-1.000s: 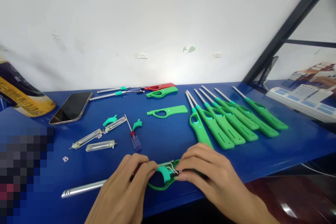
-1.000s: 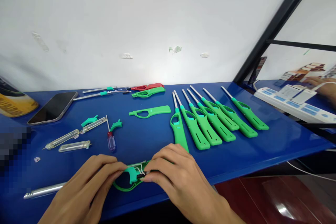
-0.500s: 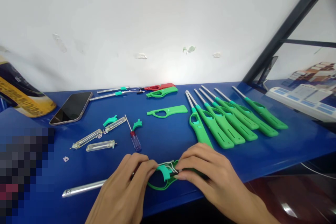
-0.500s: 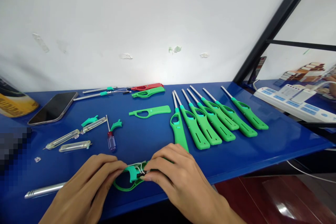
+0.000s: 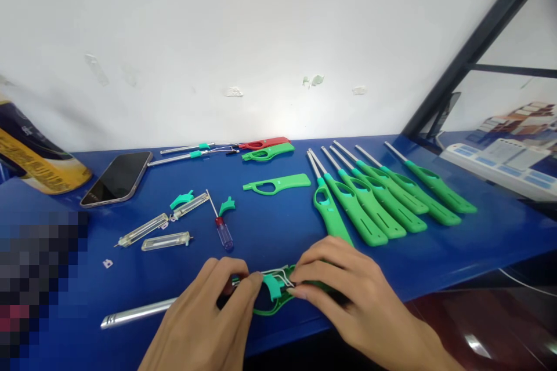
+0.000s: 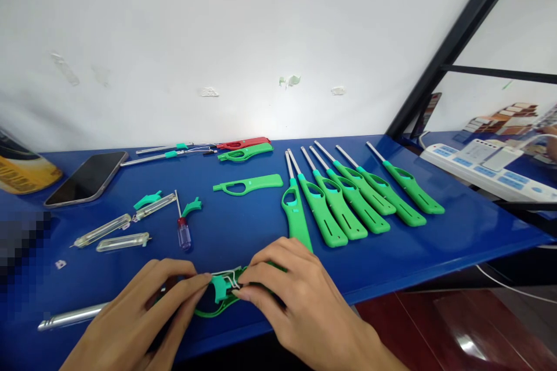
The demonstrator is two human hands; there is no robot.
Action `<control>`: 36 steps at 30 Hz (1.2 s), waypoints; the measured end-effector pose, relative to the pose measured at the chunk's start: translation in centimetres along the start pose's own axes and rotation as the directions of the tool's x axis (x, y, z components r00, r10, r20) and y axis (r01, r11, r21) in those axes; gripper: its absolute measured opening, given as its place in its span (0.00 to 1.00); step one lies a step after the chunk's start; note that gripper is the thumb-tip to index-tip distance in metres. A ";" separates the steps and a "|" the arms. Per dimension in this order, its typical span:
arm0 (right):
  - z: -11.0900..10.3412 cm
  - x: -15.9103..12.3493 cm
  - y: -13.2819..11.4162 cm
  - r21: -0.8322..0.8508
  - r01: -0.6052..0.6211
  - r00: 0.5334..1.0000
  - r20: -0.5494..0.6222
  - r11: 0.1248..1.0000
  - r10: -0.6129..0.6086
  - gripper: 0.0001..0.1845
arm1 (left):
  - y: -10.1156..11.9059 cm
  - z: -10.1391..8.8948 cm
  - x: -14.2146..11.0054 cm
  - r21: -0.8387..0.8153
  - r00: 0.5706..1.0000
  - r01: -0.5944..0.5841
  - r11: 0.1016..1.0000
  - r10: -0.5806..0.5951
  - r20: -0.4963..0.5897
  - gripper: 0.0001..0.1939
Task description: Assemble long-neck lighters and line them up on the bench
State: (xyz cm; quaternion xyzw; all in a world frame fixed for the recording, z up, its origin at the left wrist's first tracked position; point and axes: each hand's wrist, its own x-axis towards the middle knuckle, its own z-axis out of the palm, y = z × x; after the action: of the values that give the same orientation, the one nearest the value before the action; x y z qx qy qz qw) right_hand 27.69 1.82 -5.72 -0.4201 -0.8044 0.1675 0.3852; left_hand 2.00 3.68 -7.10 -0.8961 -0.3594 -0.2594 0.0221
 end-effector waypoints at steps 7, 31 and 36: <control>-0.1 0.0 -0.1 -0.006 0.009 1.000 0.020 1.000 -0.009 0.04 | -0.1 0.1 0.0 -0.013 0.999 -0.024 1.000 0.024 0.027 0.14; -0.2 -0.1 0.4 -0.108 0.134 0.991 0.025 0.985 -0.132 0.04 | 0.5 -0.1 0.2 -0.030 0.999 -0.045 0.999 0.045 -0.021 0.08; -0.2 -0.2 0.3 -0.113 0.128 0.992 0.023 0.985 -0.126 0.05 | 0.4 -0.1 0.1 -0.023 0.998 -0.059 0.998 0.059 -0.003 0.09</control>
State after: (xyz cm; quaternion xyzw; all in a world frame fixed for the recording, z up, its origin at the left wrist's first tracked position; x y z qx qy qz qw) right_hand 28.06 1.82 -5.88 -0.3879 -0.8408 0.0997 0.3641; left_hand 2.25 3.37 -6.89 -0.9063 -0.3298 -0.2636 0.0198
